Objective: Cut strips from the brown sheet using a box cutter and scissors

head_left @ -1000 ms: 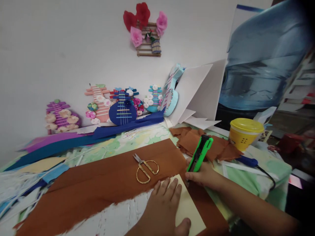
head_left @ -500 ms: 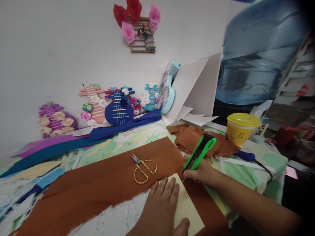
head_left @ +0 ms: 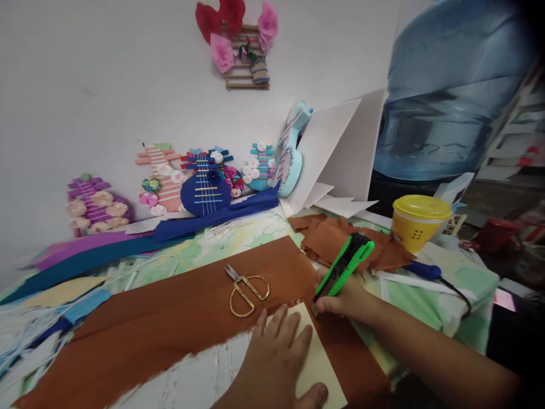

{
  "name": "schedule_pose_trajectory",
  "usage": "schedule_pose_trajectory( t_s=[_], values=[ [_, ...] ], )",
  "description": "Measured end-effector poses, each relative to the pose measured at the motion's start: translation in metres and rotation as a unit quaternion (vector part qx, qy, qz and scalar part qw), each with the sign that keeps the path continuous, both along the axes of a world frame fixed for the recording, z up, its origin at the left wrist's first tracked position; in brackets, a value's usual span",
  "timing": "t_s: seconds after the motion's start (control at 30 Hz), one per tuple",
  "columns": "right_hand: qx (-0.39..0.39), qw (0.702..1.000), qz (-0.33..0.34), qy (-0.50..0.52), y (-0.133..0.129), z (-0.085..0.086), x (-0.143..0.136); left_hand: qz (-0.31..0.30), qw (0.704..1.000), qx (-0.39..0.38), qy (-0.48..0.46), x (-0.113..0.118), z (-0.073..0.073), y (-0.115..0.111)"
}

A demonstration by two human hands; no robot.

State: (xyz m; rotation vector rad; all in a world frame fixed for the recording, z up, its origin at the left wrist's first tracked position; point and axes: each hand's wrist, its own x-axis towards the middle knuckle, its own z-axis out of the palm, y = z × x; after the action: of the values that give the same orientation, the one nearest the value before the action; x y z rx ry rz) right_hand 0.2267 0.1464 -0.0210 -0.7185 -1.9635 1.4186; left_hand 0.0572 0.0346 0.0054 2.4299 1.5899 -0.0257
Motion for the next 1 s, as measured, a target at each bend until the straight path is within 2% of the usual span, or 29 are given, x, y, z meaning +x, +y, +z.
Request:
schedule_pose_trajectory(
  t_s=[0.1, 0.37, 0.57, 0.73, 1.0],
  values=[
    [0.034, 0.999, -0.014, -0.01, 0.001, 0.0, -0.001, -0.021, 1.0, -0.008, -0.014, -0.001, -0.001, 0.001],
    [0.095, 0.993, -0.026, -0.058, 0.0, 0.003, -0.005, -0.029, 0.999, -0.001, -0.034, -0.002, -0.005, 0.002],
    [0.079, 0.996, -0.027, -0.026, 0.0, 0.003, -0.002, -0.034, 0.998, 0.005, -0.044, -0.003, -0.006, 0.003],
    [0.088, 0.994, -0.032, -0.051, 0.001, 0.003, -0.001, -0.031, 0.998, 0.02, -0.046, -0.004, -0.01, 0.001],
    [0.089, 0.995, -0.032, -0.035, -0.002, 0.007, -0.001, -0.028, 0.998, 0.014, -0.048, -0.006, -0.014, 0.001]
  ],
)
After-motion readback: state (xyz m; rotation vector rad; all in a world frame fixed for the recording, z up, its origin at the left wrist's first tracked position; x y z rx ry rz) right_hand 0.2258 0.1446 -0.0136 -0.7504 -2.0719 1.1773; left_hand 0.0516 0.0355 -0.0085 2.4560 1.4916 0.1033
